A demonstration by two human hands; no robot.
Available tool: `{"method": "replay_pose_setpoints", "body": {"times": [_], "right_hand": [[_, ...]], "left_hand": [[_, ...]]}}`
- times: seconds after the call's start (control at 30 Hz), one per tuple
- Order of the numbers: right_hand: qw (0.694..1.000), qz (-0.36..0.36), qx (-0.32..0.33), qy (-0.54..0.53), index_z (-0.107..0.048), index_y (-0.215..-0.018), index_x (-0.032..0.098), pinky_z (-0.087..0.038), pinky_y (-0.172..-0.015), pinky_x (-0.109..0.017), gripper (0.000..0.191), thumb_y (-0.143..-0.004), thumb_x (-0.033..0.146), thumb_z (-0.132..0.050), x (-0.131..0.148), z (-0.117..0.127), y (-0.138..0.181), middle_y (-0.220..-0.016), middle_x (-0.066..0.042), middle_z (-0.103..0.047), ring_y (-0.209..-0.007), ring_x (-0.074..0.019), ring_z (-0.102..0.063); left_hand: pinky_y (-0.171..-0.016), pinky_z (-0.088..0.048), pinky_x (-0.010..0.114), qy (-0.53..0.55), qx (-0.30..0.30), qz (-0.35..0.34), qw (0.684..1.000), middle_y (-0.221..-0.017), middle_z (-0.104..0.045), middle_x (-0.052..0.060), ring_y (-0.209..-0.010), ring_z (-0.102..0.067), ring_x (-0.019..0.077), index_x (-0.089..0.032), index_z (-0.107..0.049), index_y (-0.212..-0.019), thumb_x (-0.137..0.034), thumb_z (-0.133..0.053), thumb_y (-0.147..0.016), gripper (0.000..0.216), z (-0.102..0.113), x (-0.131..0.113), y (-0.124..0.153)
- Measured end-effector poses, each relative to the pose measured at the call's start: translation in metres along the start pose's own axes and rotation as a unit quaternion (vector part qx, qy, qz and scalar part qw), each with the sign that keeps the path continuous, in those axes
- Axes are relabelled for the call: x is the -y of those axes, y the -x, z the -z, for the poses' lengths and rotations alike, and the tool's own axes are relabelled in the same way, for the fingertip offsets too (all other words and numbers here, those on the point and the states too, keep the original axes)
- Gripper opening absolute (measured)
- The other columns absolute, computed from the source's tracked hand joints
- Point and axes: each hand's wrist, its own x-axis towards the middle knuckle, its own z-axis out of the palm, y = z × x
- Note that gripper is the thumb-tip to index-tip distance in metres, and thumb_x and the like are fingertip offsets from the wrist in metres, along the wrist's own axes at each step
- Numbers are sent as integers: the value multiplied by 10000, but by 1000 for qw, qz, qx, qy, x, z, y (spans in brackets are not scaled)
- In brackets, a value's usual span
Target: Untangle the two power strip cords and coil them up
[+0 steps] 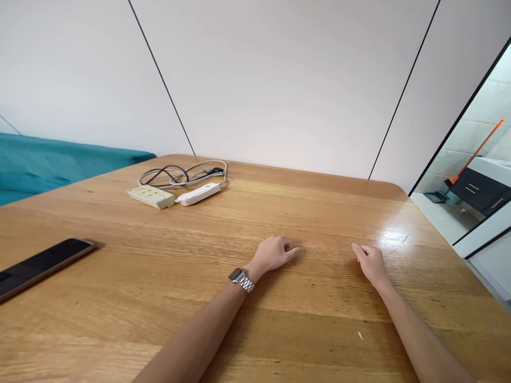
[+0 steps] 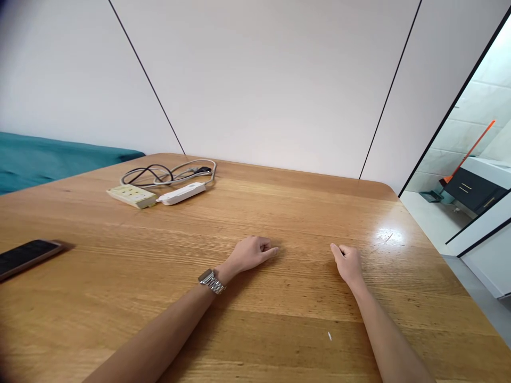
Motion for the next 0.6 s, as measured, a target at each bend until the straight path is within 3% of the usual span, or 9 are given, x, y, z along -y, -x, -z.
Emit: {"method": "replay_pose_setpoints", "body": {"times": [0.6], "right_hand": [[999, 7, 9, 35, -333, -443, 218, -235, -489, -258, 483, -787, 529, -470, -5, -2, -3, -438, 46, -307, -459, -104, -315]], "left_hand": [[-538, -234, 266, 1, -3, -3, 1000, -595, -583, 18, -570, -516, 150, -194, -514, -578, -500, -469, -835, 402, -1, 1, -1]]}}
